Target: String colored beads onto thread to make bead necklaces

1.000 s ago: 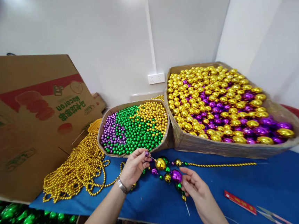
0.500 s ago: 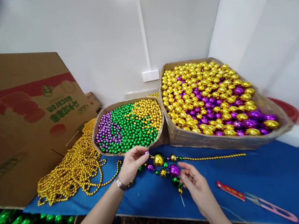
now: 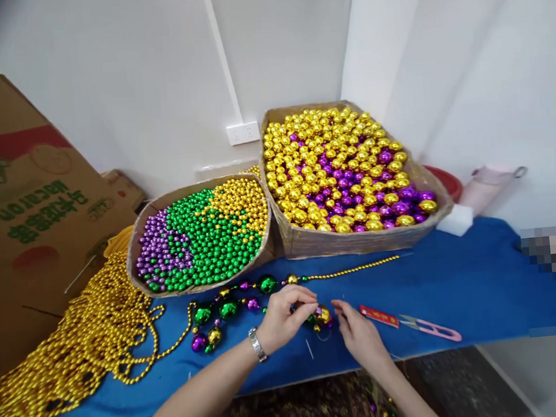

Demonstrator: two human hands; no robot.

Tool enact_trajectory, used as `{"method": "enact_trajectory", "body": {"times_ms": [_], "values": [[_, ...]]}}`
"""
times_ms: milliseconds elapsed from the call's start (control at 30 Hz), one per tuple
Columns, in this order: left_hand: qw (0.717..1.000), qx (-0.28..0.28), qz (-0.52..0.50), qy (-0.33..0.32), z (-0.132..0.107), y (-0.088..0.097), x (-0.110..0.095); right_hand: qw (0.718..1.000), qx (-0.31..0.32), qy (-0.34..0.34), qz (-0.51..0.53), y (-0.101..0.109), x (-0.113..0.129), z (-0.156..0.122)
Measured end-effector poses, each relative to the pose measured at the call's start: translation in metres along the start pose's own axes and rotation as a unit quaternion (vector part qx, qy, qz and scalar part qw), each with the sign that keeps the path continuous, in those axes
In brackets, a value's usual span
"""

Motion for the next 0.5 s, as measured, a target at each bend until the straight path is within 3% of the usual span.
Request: {"method": "enact_trajectory", "body": {"times_ms": [133,300,367,500], "values": [[0.997,0.005,0.056,-0.058,0.016,0.009,-0.034,0.997,-0.018,0.056,-0.058,0.015,0.040,0.000],[0.995,-0.012,0.023,-0.094,0.036,0.021,-0.071,0.969,0.044,0.204,-0.130,0.004,0.095,-0.001],[0.997,-0.032,-0.012,-0.074,0.039,0.021,-0.070,0.968,0.053,0.211,-0.124,0.000,0.101,-0.001],[0.991,-0.087,-0.104,0.003,0.040,0.018,-0.050,0.973,0.080,0.190,-0.108,-0.007,0.097,-0.002]]}}
Point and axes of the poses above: each hand's wrist, its own z-axis towards the middle knuckle, its own y-axis out of the back of the hand, x = y × z, the point moved 4 cm from there along z, towards the middle knuckle, and after that the axes turned 8 degrees about z, right-handed, at the moved point
